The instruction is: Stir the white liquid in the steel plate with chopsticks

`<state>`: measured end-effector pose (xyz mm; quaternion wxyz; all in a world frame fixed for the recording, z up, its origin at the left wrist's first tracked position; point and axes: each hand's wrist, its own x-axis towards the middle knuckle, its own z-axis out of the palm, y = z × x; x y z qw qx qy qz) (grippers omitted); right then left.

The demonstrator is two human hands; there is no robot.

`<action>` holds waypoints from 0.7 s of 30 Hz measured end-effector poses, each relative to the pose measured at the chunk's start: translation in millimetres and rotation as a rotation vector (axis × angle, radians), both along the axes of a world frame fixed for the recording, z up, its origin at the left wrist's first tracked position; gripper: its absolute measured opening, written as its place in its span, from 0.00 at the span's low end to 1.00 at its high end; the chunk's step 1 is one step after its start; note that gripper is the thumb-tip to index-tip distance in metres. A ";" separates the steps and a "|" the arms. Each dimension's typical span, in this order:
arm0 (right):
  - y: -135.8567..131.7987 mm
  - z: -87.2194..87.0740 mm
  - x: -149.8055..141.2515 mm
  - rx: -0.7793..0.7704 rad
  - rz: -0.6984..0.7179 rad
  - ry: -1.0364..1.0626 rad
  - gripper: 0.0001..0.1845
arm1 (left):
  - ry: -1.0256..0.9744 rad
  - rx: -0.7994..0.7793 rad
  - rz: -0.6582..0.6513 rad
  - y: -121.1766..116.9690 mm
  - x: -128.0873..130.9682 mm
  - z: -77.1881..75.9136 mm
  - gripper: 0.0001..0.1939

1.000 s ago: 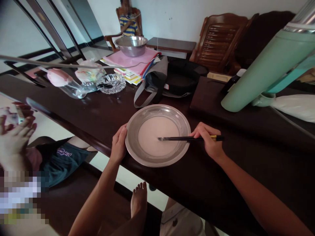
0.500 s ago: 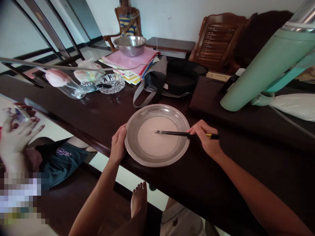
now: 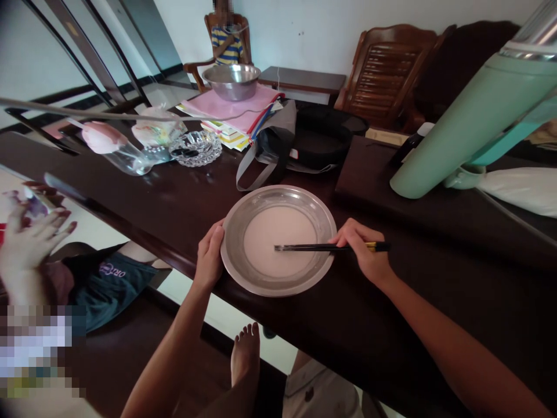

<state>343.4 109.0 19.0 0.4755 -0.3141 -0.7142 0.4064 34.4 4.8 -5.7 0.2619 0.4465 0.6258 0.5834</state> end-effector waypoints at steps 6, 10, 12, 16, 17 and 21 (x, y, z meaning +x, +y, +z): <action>2.0 -1.1 1.2 -0.002 -0.094 0.055 0.20 | 0.011 0.003 0.001 0.2 0.1 0.0 0.24; 0.2 -0.8 0.9 0.013 0.024 -0.009 0.18 | -0.001 0.007 0.002 0.5 -0.1 -0.9 0.24; -0.1 -0.1 0.5 0.037 -0.001 -0.073 0.17 | 0.000 0.013 0.007 0.6 -0.3 -1.0 0.24; 0.4 0.0 0.7 0.025 -0.075 0.040 0.20 | 0.005 0.011 -0.006 0.3 -0.4 -0.7 0.24; 0.1 0.2 0.4 0.026 -0.051 0.049 0.20 | 0.005 0.009 -0.007 0.2 -0.5 -0.7 0.24; 0.2 1.6 -1.0 0.053 -0.002 -0.084 0.17 | 0.001 0.005 0.007 0.1 -0.9 -1.1 0.24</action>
